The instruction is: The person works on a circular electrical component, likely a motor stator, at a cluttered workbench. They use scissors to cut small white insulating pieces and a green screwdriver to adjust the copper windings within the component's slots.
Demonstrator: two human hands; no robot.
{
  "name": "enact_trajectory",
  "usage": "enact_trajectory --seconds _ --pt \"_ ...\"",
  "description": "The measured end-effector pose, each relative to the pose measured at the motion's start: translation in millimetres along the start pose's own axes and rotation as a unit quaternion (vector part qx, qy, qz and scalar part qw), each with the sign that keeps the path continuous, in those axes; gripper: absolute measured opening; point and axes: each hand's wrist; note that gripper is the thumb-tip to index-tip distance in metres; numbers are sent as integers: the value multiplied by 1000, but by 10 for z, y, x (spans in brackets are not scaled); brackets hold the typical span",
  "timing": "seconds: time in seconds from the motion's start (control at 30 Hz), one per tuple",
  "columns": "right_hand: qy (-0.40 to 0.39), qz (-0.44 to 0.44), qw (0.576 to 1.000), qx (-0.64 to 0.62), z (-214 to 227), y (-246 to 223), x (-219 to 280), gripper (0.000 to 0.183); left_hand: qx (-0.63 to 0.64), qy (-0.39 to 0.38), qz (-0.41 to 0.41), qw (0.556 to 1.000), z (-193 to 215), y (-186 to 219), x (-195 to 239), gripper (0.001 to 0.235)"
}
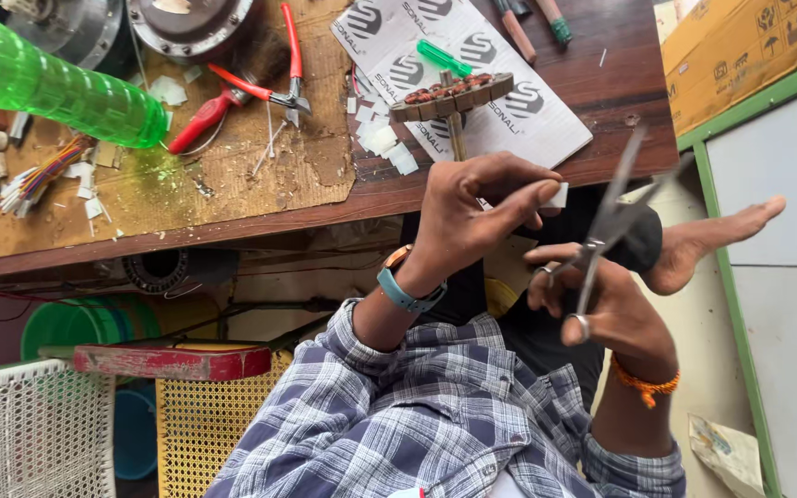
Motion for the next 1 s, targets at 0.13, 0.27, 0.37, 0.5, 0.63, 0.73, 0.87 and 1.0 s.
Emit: enact_trajectory --seconds 0.13,0.27,0.37,0.5,0.63,0.73,0.87,1.0 --pt "13 -57 996 71 -124 23 -89 94 42 2 38 998 -7 -91 65 19" --pt "-2 -73 988 139 -109 34 -177 89 38 16 57 998 -30 -119 62 18" --pt "-11 -71 989 127 -114 26 -192 87 27 21 59 998 -39 -118 81 17" --pt "-12 -93 985 147 -119 53 -149 86 0 20 39 999 -24 -157 101 17" --pt "14 -102 991 80 -124 57 -106 85 0 20 29 999 -53 -188 118 17" --pt "38 -113 990 80 -142 27 -115 84 18 17 27 999 -51 -198 103 16" --pt "46 -117 986 110 -155 14 -129 83 -23 9 20 1000 4 -237 87 15" --pt "49 -114 988 89 -159 58 -145 79 11 6 37 999 50 -252 102 15"
Point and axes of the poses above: each hand's wrist, its own x-axis away from the middle knuckle, its own z-axis out of the back of the hand, y = z × x, and after that the axes turned 14 degrees about -y, right-handed
